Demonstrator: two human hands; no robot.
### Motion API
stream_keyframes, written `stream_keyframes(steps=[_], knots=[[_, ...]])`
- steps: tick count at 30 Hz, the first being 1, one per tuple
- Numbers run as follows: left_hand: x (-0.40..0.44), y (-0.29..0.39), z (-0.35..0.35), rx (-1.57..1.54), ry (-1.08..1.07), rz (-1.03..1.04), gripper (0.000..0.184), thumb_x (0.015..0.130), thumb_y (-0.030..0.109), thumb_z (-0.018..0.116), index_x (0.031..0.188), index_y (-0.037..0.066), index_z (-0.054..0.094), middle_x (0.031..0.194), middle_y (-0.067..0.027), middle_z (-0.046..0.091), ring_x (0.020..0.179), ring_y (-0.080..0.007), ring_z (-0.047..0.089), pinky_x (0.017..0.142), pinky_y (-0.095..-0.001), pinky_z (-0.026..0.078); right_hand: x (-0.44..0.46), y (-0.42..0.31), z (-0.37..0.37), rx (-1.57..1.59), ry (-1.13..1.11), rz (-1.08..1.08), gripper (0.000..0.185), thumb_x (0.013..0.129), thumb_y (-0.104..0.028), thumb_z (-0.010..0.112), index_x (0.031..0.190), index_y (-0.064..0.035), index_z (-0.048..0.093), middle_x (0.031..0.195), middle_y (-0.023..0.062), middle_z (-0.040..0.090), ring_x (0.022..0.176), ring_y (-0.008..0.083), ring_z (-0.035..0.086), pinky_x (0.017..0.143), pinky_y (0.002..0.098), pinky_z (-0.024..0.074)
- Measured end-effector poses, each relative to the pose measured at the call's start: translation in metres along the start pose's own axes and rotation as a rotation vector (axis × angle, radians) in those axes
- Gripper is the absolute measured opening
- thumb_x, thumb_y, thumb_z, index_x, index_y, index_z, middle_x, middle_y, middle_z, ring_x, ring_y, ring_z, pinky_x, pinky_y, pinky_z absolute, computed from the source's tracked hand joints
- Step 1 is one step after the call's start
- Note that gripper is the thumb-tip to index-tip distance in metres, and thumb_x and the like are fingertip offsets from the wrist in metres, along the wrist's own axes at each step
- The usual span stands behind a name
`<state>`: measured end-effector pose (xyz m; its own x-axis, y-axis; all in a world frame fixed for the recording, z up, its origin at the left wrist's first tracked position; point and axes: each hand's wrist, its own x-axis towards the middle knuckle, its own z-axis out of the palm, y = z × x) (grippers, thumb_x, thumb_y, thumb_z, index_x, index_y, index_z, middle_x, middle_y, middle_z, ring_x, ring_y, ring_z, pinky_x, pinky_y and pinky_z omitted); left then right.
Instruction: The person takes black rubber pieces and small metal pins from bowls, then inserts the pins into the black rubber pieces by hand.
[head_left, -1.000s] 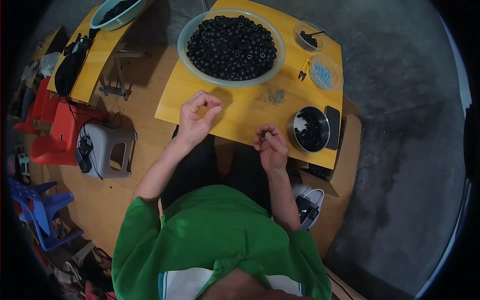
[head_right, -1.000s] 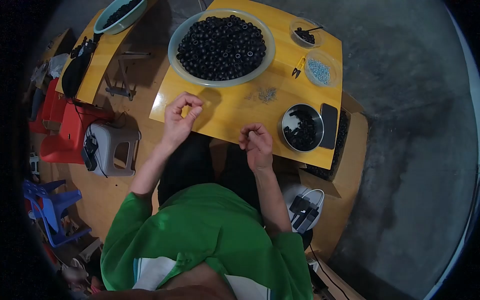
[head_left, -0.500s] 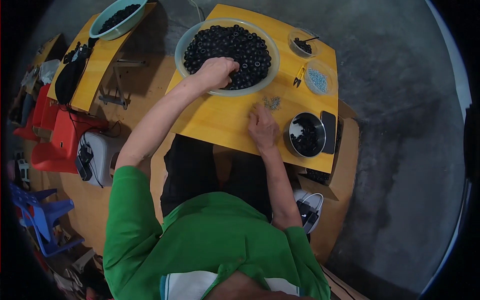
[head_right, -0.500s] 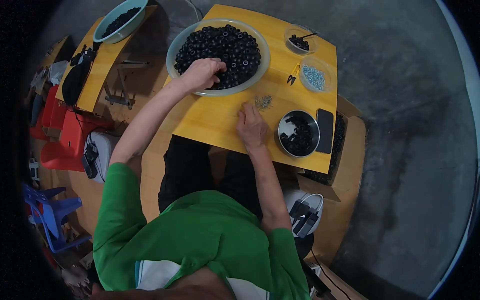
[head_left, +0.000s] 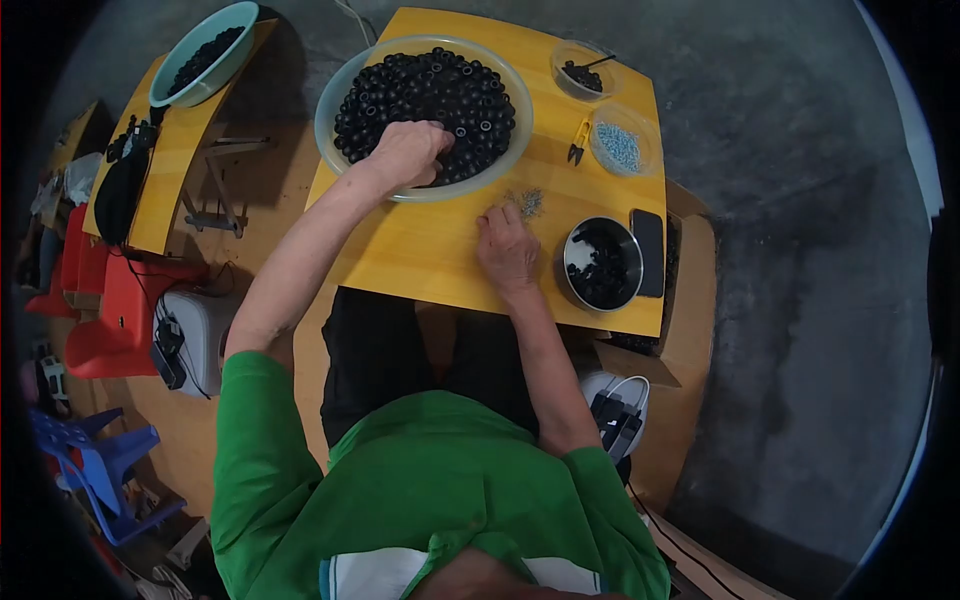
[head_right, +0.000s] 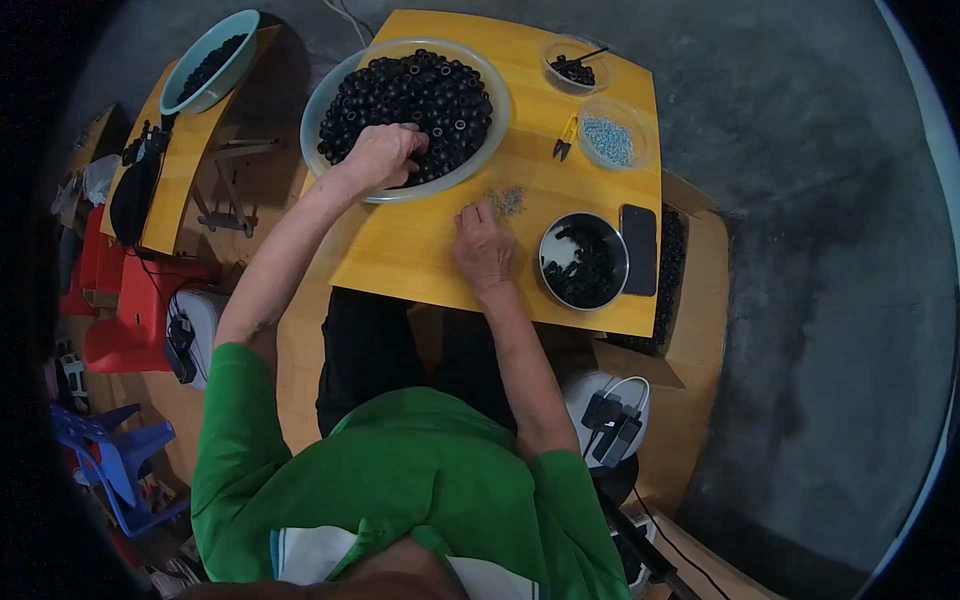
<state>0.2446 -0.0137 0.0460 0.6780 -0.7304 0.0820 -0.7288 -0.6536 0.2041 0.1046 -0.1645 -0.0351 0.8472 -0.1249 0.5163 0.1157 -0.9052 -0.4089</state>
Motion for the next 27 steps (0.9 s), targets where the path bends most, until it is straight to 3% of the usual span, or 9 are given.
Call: stream_keyframes(steps=[5,7,9,12,14,19,21,24,27], knots=[[-0.005,0.0,-0.005,-0.173,0.082,0.004,0.021,0.064,0.001,0.068,0.082,0.003,0.057,0.083,-0.0116,0.061,0.078,-0.0315,0.06,0.065,-0.0385,0.048,0.002,-0.002,-0.003,0.031,0.063,-0.043,0.009,0.077,-0.011,0.06,0.076,-0.0066,0.052,0.076,0.0096,0.051,0.059,0.0297,0.057,0.05,0.0377,0.0454],[-0.013,0.007,-0.016,-0.421,0.259,-0.03,0.022,0.064,-0.003,0.068,0.08,0.001,0.053,0.077,-0.0123,0.058,0.069,-0.0275,0.059,0.06,-0.0347,0.046,0.0,0.001,-0.002,0.072,0.099,-0.039,0.009,0.077,-0.01,0.06,0.078,-0.0069,0.052,0.076,0.0096,0.051,0.059,0.0298,0.057,0.05,0.0373,0.0453],[-0.031,0.015,-0.024,-0.538,0.244,-0.109,0.02,0.07,-0.003,0.068,0.081,0.002,0.052,0.074,-0.0078,0.058,0.064,-0.0175,0.057,0.057,-0.0285,0.044,-0.002,0.003,0.002,0.032,0.095,-0.037,0.009,0.078,-0.008,0.059,0.08,-0.007,0.05,0.077,0.01,0.052,0.06,0.0304,0.057,0.051,0.037,0.0452],[-0.064,0.022,-0.014,-1.37,0.371,-0.05,0.014,0.077,-0.003,0.063,0.088,0.002,0.057,0.08,0.0,0.061,0.069,-0.0055,0.056,0.059,-0.0236,0.046,-0.001,0.003,0.0,0.067,0.125,-0.066,0.008,0.08,-0.007,0.058,0.08,-0.0063,0.05,0.079,0.0103,0.054,0.061,0.0311,0.057,0.052,0.0373,0.0451],[-0.09,0.045,-0.012,-1.657,0.406,-0.065,0.017,0.08,-0.004,0.059,0.096,0.001,0.055,0.086,-0.0057,0.063,0.074,-0.0094,0.059,0.067,-0.0233,0.049,-0.001,0.001,-0.001,0.102,0.126,-0.053,0.008,0.08,-0.006,0.057,0.08,-0.0057,0.049,0.079,0.0112,0.055,0.063,0.0317,0.057,0.052,0.0374,0.0452],[-0.141,0.076,0.026,-1.867,0.414,-0.108,0.02,0.083,-0.003,0.057,0.102,0.0,0.055,0.088,-0.01,0.065,0.074,-0.0145,0.062,0.072,-0.0251,0.05,-0.008,0.0,-0.006,0.245,0.193,-0.046,0.006,0.082,-0.003,0.056,0.084,-0.0038,0.051,0.075,0.0108,0.055,0.063,0.0276,0.057,0.056,0.0322,0.0454],[-0.156,0.085,0.036,-1.921,0.414,-0.158,0.02,0.081,-0.005,0.057,0.1,0.001,0.055,0.087,-0.0085,0.065,0.075,-0.0135,0.062,0.072,-0.0248,0.05,-0.02,-0.009,-0.016,0.691,0.057,0.377,0.004,0.084,-0.002,0.055,0.088,-0.0025,0.053,0.074,0.0062,0.054,0.065,0.0158,0.055,0.06,0.0245,0.0435],[-0.17,0.097,0.038,-1.803,0.397,-0.296,0.021,0.08,-0.008,0.057,0.098,0.002,0.055,0.083,-0.0053,0.063,0.076,-0.0114,0.061,0.07,-0.025,0.051,-0.046,-0.036,-0.035,1.044,-0.029,0.479,0.006,0.085,-0.001,0.057,0.09,-0.0012,0.055,0.079,0.0023,0.053,0.07,0.0077,0.05,0.063,0.0199,0.0407],[-0.175,0.101,0.052,-1.601,0.392,-0.293,0.021,0.076,-0.011,0.06,0.092,0.002,0.055,0.075,-0.0003,0.06,0.074,-0.0067,0.059,0.067,-0.0215,0.048,-0.059,-0.064,-0.06,1.111,-0.103,0.353,0.006,0.083,0.002,0.057,0.088,0.0,0.056,0.081,0.0014,0.054,0.072,0.0057,0.05,0.064,0.0189,0.0408]])
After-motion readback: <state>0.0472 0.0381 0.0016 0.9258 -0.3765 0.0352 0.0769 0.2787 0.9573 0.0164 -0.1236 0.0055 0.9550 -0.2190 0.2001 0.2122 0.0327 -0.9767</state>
